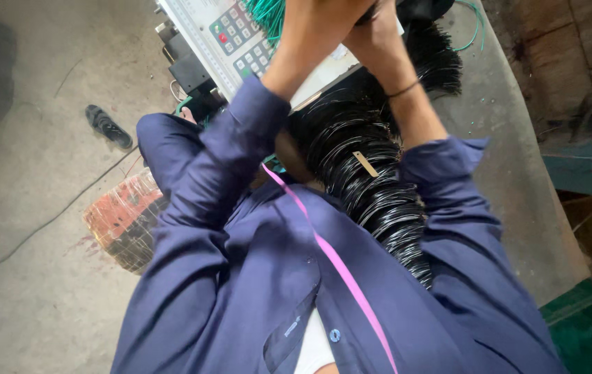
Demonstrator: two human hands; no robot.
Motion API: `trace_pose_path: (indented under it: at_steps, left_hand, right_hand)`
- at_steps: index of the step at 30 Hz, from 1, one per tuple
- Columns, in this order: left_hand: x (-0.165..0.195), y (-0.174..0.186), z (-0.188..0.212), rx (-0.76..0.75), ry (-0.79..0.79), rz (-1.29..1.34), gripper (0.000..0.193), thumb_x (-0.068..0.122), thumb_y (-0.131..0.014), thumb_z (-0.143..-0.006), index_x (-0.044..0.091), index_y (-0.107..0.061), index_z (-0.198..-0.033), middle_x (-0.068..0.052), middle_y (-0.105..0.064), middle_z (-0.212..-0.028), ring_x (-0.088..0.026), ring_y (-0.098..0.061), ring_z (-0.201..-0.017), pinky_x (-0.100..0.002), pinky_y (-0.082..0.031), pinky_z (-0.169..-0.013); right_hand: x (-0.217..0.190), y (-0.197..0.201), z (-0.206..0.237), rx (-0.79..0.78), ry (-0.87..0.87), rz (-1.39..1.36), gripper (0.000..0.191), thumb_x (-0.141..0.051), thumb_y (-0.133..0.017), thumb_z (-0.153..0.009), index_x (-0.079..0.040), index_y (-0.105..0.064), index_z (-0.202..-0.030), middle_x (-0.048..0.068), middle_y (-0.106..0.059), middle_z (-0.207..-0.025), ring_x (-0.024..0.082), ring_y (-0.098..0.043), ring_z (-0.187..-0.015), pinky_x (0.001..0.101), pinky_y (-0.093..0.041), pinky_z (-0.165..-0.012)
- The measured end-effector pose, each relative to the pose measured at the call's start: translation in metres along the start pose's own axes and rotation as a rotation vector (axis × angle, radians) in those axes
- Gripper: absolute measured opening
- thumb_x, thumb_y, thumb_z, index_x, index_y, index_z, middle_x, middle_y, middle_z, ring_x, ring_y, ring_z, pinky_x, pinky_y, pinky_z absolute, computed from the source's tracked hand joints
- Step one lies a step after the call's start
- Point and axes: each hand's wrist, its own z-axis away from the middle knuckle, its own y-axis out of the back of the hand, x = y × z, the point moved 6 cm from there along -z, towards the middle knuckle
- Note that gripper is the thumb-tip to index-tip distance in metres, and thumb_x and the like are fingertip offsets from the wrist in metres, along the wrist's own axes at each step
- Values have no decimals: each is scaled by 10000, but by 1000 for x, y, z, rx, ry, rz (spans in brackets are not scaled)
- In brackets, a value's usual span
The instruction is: The person sits on the floor and feeds bundles of black wires into a wire processing machine. They operate the machine's control panel, collect processed wires, and tie them into bundles using a pink strap.
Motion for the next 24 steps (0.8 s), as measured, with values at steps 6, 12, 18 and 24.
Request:
trace_pose_path:
  at_steps: [6, 12, 18, 24]
  left_hand:
    - [15, 11, 47, 223, -95, 113, 607, 144, -639, -1050, 335, -418, -1581, -32, -722, -1230, -176, -681, -958, -339, -539, -821]
    - [9, 16, 50, 380, 77, 900, 527, 207, -799, -1009, 228, -458, -1410, -68, -680, -1239, -182, -670, -1119, -338, -549, -996]
    - [3, -13, 38, 33, 520, 1167, 357, 272, -865, -927, 19, -732, -1141, -110, -748, -1111, -206, -718, -1012, -350, -603, -891]
    - [26, 51, 43, 217, 229, 1107, 381, 341, -818, -945, 25, -668, -1096, -70, -685, -1110, -140, -655, -1041, -298, -550, -922]
  right_hand:
    - [64, -21, 16, 54, -206, 289, 153, -42, -581, -1044, 40, -655, -1150, 110, -643, -887, 163, -561, -795, 272, -505, -726]
    - [53, -20, 26, 258, -53, 434, 479, -302, -247, -1194, 17, -462, -1481, 126, -640, -1336, 171, -605, -1217, 323, -459, -1147]
    - [78, -20, 33, 38, -445, -6, 291, -195, -533, -1146, 52, -663, -1228, 133, -669, -1138, 224, -583, -1030, 365, -506, -922]
    - [-8, -22, 23, -13, 135, 214, 511, -19, -789, -935, 24, -518, -1366, 133, -610, -1300, 228, -588, -1231, 338, -486, -1102]
